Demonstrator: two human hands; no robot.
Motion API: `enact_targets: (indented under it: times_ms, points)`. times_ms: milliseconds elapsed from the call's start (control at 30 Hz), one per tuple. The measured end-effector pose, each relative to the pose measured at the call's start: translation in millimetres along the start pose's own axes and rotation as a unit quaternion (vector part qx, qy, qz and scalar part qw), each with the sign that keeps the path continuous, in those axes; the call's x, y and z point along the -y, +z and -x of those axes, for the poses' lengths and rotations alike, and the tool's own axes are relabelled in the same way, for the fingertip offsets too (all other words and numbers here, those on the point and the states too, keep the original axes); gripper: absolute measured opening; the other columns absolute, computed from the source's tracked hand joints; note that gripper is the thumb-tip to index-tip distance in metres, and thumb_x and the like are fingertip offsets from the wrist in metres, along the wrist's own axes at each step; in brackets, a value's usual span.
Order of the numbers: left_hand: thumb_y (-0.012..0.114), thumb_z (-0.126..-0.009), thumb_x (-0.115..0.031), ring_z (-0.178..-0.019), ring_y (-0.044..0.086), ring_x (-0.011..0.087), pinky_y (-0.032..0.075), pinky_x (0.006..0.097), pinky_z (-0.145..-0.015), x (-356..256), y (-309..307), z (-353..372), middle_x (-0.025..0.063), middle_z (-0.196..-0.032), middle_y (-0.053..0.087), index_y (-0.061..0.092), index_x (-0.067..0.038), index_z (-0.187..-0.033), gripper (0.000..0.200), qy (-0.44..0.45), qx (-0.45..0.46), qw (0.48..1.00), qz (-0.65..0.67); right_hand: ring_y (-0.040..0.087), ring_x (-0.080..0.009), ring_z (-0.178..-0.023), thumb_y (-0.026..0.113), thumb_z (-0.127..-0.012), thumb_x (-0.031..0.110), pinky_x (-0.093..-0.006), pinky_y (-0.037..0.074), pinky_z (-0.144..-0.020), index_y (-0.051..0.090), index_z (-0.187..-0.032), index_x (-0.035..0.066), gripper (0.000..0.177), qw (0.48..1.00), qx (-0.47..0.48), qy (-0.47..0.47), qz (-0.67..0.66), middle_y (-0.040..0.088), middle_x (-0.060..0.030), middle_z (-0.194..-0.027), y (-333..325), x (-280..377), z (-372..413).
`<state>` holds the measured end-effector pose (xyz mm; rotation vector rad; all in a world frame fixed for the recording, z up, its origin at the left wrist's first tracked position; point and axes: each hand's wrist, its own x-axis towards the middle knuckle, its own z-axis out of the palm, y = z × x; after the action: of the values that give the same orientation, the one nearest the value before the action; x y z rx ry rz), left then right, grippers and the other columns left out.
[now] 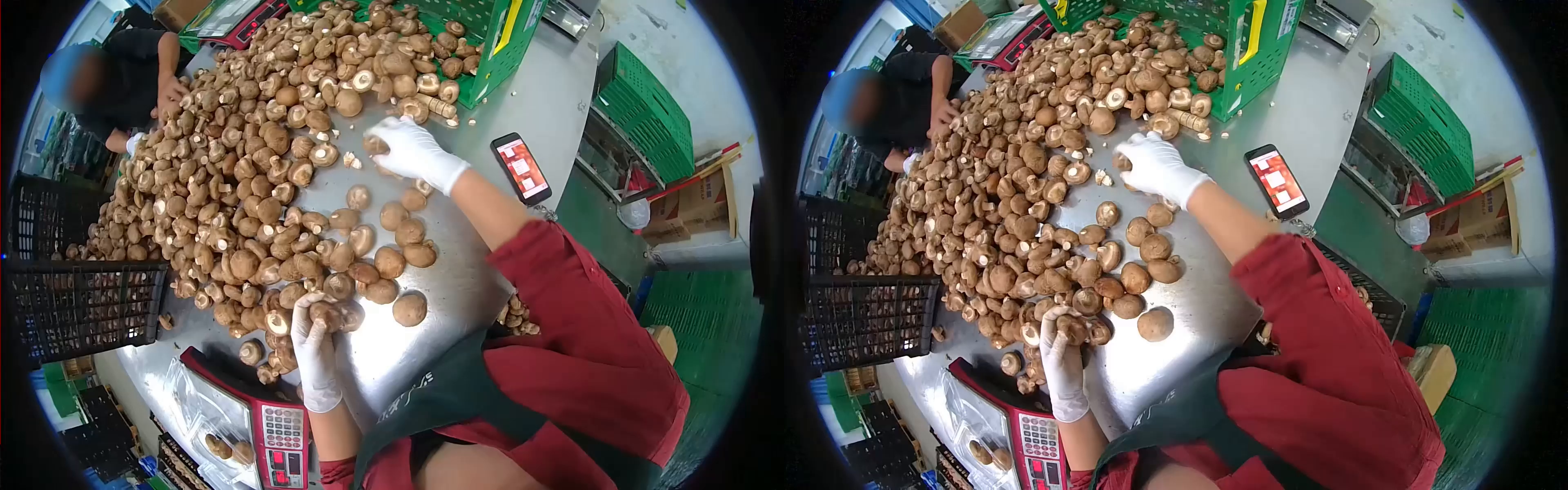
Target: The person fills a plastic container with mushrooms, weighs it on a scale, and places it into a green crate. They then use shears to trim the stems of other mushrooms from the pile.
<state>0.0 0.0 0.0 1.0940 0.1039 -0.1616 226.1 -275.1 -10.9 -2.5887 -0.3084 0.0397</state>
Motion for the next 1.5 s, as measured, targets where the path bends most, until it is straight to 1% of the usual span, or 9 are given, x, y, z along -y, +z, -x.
enact_targets:
  times_ms: [167,333,467,633,767,967,1133,1300,1500]
  points:
    - [0.059,-0.096,-0.015,-0.082,0.054,0.0084,0.043,0.0222,-0.076,-7,2,3,0.0037,-0.096,0.059,0.056,-0.002,-0.112,0.021,0.001,-0.045,0.998,-0.049,0.066,-0.0315,-0.102,0.052,-0.095,0.019,-0.0418,0.054,-0.09,0.06,-0.123,0.003,0.033,0.946,0.044,-0.02,-0.321,0.065,-0.0157,-0.118,4,-3,-15]
    - [0.06,-0.095,-0.011,-0.065,0.049,0.0042,0.038,0.0151,-0.056,-36,21,-23,-0.0039,-0.075,0.052,0.062,-0.002,-0.095,0.008,-0.029,-0.099,0.985,-0.139,0.068,-0.0393,-0.099,0.041,-0.105,0.024,-0.0422,0.061,-0.081,0.047,-0.129,-0.007,0.04,0.663,0.203,0.037,-0.72,0.063,-0.0222,-0.117,-2,30,29]
    - [0.067,-0.084,0.002,-0.064,0.045,0.0036,0.037,0.0179,-0.059,-39,57,-56,-0.0013,-0.08,0.055,0.058,-0.004,-0.119,0.037,0.124,-0.072,0.93,-0.34,0.068,-0.0332,-0.101,0.042,-0.105,0.025,-0.0406,0.061,-0.081,0.048,-0.13,-0.004,0.038,0.663,0.232,0.06,-0.709,0.064,-0.0185,-0.118,-8,54,58]
    - [0.078,-0.073,-0.005,-0.096,0.063,0.019,0.053,0.0335,-0.084,-33,77,-75,0.0114,-0.122,0.057,0.05,-0.01,-0.137,0.07,0.248,0.031,0.715,-0.653,0.066,-0.0228,-0.08,0.048,-0.1,0.019,-0.0341,0.057,-0.072,0.059,-0.116,-0.003,0.029,0.863,0.135,-0.093,-0.479,0.068,-0.0133,-0.104,18,65,66]
    - [0.071,-0.081,-0.005,-0.11,0.059,0.0218,0.05,0.0334,-0.093,-16,47,-69,0.0112,-0.124,0.059,0.051,-0.004,-0.134,0.056,0.189,-0.007,0.852,-0.488,0.065,-0.033,-0.09,0.055,-0.089,0.015,-0.0414,0.052,-0.077,0.066,-0.095,0.002,0.018,0.965,0.146,-0.185,-0.11,0.067,-0.0201,-0.093,10,38,-1]
    - [0.051,-0.101,-0.037,-0.11,0.058,0.0173,0.051,0.027,-0.082,-31,23,-34,0.0087,-0.129,0.056,0.046,-0.012,-0.14,0.047,0.011,-0.068,0.997,-0.027,0.054,-0.0349,-0.111,0.059,-0.082,0.013,-0.0437,0.046,-0.095,0.06,-0.125,0.015,0.043,0.961,-0.107,-0.15,0.207,0.059,-0.016,-0.116,23,-6,-100]
    - [0.059,-0.095,-0.041,-0.103,0.059,0.0227,0.053,0.0336,-0.08,-36,-4,-11,0.0113,-0.128,0.055,0.044,-0.012,-0.139,0.055,-0.002,-0.046,0.993,0.113,0.053,-0.0327,-0.118,0.059,-0.087,0.016,-0.0407,0.044,-0.099,0.061,-0.126,0.015,0.039,0.992,0.018,-0.087,-0.091,0.061,-0.0131,-0.124,15,7,-103]
    - [0.054,-0.098,-0.039,-0.089,0.061,0.0236,0.05,0.0319,-0.057,-20,-15,1,0.0118,-0.116,0.06,0.046,-0.008,-0.134,0.048,0.0,-0.068,0.983,0.173,0.063,-0.0337,-0.111,0.051,-0.101,0.028,-0.0407,0.052,-0.095,0.046,-0.137,0.001,0.045,0.666,0.293,-0.007,-0.686,0.059,-0.0189,-0.13,-3,41,-38]
    - [0.044,-0.103,-0.037,-0.08,0.063,0.0245,0.048,0.031,-0.051,-14,-14,24,0.0135,-0.114,0.061,0.045,-0.006,-0.135,0.045,0.001,-0.07,0.976,0.207,0.065,-0.0357,-0.105,0.038,-0.105,0.035,-0.0406,0.055,-0.092,0.038,-0.143,-0.003,0.054,0.533,0.378,0.052,-0.755,0.056,-0.0282,-0.131,11,86,32]
